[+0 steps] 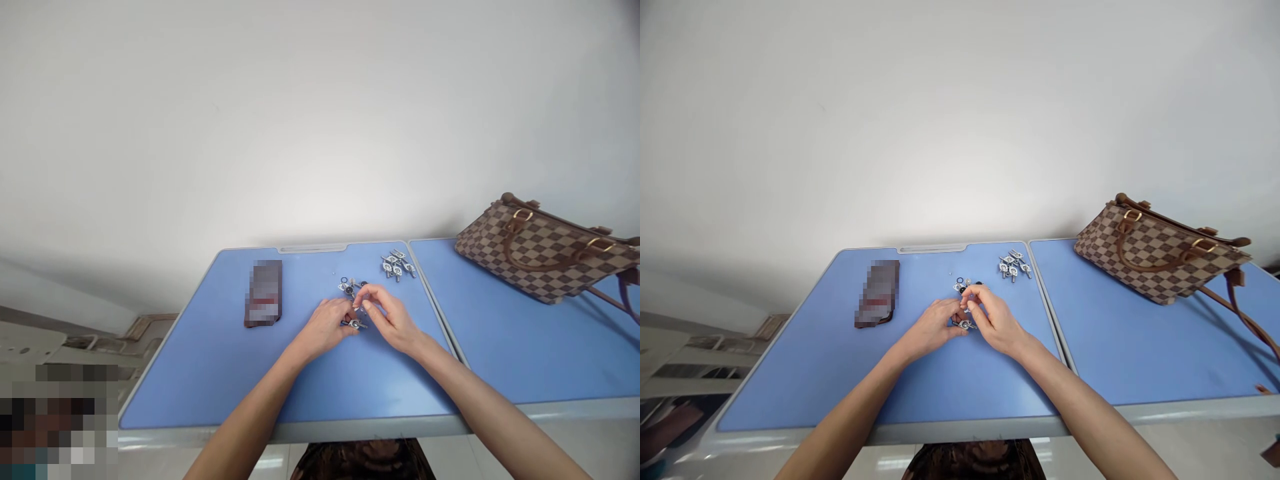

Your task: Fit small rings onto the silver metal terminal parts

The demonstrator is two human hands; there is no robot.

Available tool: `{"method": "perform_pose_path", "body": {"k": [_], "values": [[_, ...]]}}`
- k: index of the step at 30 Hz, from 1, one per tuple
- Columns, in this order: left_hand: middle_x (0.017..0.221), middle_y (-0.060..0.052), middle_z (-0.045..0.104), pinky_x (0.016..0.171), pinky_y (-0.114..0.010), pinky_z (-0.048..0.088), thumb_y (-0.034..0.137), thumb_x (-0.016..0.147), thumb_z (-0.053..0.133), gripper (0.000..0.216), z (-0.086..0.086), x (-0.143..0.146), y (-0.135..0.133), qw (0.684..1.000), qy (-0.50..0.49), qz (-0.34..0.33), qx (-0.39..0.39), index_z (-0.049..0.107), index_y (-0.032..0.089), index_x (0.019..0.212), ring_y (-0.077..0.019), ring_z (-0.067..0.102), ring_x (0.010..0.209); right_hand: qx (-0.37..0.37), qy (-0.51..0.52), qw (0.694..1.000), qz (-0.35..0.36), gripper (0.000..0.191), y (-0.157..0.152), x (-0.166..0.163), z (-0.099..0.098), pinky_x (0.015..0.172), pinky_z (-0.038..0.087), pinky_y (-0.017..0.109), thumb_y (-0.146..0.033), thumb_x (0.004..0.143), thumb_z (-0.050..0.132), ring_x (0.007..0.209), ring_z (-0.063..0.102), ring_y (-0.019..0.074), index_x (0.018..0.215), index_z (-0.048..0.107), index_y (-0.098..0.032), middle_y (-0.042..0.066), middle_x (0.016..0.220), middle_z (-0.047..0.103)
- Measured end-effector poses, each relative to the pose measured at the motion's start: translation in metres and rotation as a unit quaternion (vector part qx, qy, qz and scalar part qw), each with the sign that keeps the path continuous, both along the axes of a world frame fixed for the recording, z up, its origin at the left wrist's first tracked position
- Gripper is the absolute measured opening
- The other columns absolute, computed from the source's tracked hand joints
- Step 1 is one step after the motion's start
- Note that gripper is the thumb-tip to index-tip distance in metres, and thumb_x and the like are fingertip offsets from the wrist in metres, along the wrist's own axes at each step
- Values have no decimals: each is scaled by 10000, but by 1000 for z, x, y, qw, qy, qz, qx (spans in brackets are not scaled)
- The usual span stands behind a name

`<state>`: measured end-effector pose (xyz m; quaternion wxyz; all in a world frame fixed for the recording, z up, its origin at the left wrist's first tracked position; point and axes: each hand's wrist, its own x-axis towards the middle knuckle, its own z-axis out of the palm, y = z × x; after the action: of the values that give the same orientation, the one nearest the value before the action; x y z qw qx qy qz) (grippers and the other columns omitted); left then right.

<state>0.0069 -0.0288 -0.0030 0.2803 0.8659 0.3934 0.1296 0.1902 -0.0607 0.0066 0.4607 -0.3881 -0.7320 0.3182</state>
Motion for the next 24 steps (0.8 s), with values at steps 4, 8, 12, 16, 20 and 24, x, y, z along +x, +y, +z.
{"method": "perform_pose_path", "body": {"k": [4, 8, 12, 16, 20, 24], "values": [[908, 2, 655, 794, -325, 398, 255, 798, 680, 144, -1, 0, 0, 1000, -1, -3, 6, 562, 188, 848, -196, 599, 860, 99, -43, 993, -57, 185, 1, -4, -4, 777, 510, 343, -209, 927, 509, 844, 585, 177, 1090, 596, -222, 66, 962, 596], [921, -1, 660, 796, -327, 393, 246, 808, 664, 110, -1, -1, -1, 1000, 1, 3, 0, 578, 194, 853, -197, 602, 874, 73, -17, 996, -49, 252, 0, -3, 2, 779, 526, 332, -193, 946, 467, 871, 612, 174, 1135, 627, -240, 63, 982, 626], [924, -6, 661, 813, -335, 394, 236, 807, 662, 92, -1, -1, -1, 1000, 0, 5, -4, 599, 199, 863, -206, 603, 901, 49, -25, 998, 8, 312, -1, 1, 8, 832, 524, 348, -186, 971, 400, 927, 618, 175, 1200, 602, -249, 49, 967, 656], [939, -4, 661, 813, -338, 394, 230, 802, 667, 120, 0, 0, -1, 1000, 0, -2, 3, 590, 193, 886, -202, 603, 888, 86, -34, 995, -27, 256, -2, -1, 4, 803, 528, 342, -209, 937, 497, 895, 606, 178, 1165, 611, -234, 64, 976, 628], [927, -1, 660, 815, -332, 393, 225, 798, 673, 117, 2, 0, -1, 1000, -1, 1, 0, 578, 191, 859, -197, 602, 885, 68, -22, 997, -35, 296, -2, -2, 2, 772, 536, 318, -198, 961, 435, 892, 606, 167, 1190, 615, -252, 68, 999, 609], [910, 6, 662, 812, -322, 391, 212, 791, 680, 122, 3, 0, -1, 1000, -1, 5, -5, 577, 198, 856, -199, 601, 904, 29, -24, 999, -1, 396, -2, 3, 6, 864, 511, 347, -145, 969, 347, 945, 611, 161, 1319, 507, -241, 55, 1017, 639]]}}
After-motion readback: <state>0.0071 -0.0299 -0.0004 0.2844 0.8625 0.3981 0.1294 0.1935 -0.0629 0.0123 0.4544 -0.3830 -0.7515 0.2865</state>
